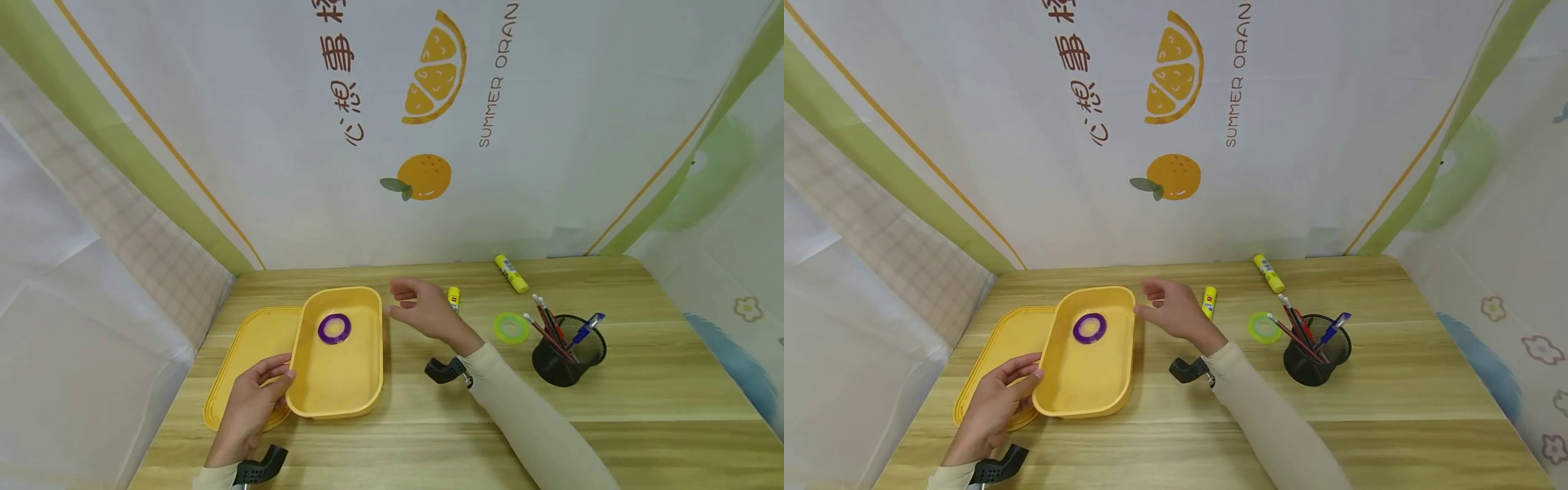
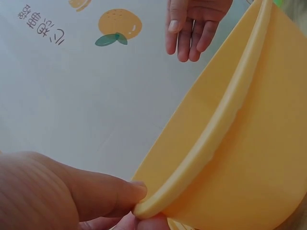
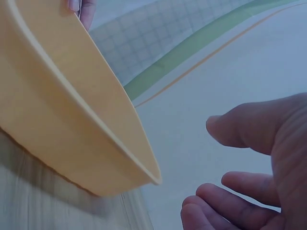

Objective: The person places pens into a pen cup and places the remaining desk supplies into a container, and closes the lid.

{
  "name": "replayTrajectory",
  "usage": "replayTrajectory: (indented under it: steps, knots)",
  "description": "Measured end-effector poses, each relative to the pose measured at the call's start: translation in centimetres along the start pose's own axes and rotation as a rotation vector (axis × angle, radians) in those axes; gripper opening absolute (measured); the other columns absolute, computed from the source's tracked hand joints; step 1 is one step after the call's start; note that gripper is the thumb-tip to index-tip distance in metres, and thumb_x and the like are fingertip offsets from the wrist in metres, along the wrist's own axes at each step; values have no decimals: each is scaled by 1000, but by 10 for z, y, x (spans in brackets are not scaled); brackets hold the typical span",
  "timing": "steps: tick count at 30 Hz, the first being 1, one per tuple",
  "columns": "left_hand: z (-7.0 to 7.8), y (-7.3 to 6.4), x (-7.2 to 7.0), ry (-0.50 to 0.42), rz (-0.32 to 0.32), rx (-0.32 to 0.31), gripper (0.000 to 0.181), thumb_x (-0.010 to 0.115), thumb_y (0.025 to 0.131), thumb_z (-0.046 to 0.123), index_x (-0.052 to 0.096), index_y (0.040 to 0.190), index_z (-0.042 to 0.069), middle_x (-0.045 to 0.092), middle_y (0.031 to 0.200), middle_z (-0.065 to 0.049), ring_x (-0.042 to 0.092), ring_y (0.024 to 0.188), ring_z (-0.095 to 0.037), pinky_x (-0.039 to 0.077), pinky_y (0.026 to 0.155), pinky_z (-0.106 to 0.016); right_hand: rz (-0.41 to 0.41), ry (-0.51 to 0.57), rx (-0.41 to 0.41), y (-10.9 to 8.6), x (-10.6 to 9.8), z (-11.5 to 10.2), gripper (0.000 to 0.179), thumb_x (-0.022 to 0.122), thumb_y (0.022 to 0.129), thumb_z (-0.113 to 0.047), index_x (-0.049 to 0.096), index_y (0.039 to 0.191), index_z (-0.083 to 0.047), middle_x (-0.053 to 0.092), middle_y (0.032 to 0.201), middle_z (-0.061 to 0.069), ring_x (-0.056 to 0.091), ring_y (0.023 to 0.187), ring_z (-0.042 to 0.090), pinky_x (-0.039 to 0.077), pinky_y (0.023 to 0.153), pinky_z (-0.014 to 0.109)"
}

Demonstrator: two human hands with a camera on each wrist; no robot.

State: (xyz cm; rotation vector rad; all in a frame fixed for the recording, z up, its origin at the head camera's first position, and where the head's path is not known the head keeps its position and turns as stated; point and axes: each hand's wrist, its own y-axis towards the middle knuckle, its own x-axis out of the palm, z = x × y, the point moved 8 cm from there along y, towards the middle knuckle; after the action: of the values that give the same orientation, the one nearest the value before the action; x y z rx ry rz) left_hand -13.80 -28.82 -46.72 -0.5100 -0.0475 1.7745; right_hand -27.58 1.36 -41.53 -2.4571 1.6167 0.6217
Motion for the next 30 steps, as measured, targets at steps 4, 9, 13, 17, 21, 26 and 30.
replayTrajectory:
  steps: [4,9,13,17,21,26,30]
  knots:
    - [0,1,0,7,-1,-2,46,68,103,13,57,147,3,62,122,-8,57,73,-12,55,63,-26,16,9,25,-4,-8,7,59,78,96,-22,58,149,-5,64,144,19,64,130,34,54,110,47]
    - [-1,1,1,7,-6,-5,47,67,104,14,56,148,2,62,123,-7,58,75,-13,56,63,-26,49,-7,54,-9,-20,19,59,78,97,-25,58,150,-7,64,144,18,64,129,32,55,108,47]
    - [-2,1,0,5,-7,-4,47,67,104,14,56,148,2,62,123,-7,59,78,-12,56,64,-27,83,-18,93,-11,-30,34,59,77,97,-28,59,150,-10,65,144,17,65,129,31,56,105,47]
    - [-3,1,0,-1,-6,-5,47,67,104,13,56,148,2,62,123,-7,59,76,-11,56,63,-26,113,-17,126,-15,-39,47,60,77,97,-29,58,150,-9,64,144,18,65,128,32,57,104,49]
    - [-3,1,0,-3,-8,-6,48,68,104,14,56,148,2,62,123,-7,58,75,-11,56,63,-26,138,-30,146,-18,-46,60,60,76,98,-29,57,151,-6,63,144,19,64,128,33,56,104,50]
    - [-4,1,-1,-1,-8,-9,48,68,104,14,56,149,2,62,122,-6,59,77,-11,55,63,-26,187,-68,172,-22,-55,71,59,75,99,-28,57,150,-4,64,143,18,63,128,34,55,105,52]
    - [-2,0,-1,-2,-4,-10,46,67,104,13,56,148,2,62,120,-6,58,75,-11,55,64,-26,231,-99,192,-24,-62,78,58,76,98,-27,59,148,-2,65,141,19,64,127,35,54,106,52]
